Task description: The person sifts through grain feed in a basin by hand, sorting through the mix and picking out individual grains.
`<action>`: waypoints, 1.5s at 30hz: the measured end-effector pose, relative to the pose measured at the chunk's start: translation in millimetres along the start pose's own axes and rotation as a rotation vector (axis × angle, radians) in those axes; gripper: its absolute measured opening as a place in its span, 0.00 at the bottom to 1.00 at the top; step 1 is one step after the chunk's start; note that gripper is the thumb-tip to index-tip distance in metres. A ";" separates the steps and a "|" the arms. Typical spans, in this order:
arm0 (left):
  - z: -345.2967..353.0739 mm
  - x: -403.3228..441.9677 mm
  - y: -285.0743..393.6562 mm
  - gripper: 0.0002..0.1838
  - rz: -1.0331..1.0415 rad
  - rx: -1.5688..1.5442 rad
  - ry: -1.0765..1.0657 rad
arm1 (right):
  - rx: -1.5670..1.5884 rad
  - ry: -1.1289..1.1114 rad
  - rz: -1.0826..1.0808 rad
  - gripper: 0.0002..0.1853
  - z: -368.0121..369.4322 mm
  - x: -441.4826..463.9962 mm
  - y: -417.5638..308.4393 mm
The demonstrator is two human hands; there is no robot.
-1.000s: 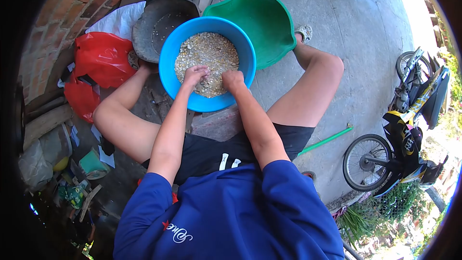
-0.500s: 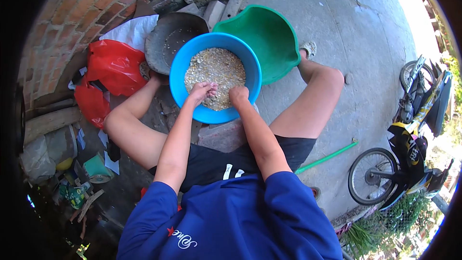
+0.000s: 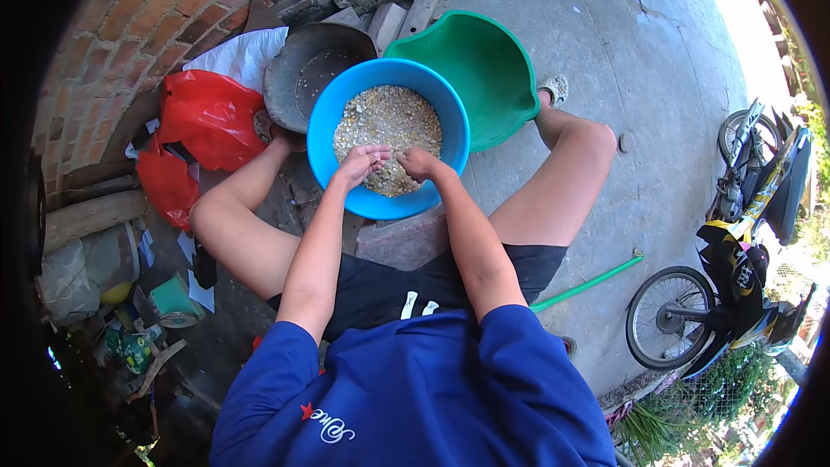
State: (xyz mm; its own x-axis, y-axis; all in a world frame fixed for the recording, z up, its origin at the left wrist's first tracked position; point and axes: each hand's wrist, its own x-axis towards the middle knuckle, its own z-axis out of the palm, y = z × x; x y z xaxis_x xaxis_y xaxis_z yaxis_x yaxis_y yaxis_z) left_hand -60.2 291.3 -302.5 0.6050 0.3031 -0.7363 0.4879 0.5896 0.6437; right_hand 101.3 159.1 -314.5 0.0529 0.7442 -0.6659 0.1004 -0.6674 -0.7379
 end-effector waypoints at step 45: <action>25.0 0.5 -24.6 0.09 0.118 1.202 -0.043 | -0.624 -0.081 -0.106 0.10 17.9 0.3 22.9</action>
State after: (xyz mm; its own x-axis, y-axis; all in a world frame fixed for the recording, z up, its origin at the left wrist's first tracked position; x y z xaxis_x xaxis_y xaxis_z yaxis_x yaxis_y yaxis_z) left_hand -56.2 258.3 -313.5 0.6945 0.2693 -0.6672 0.6881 -0.5195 0.5066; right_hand 85.9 143.5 -333.6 -0.0620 0.7843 -0.6173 0.6621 -0.4305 -0.6134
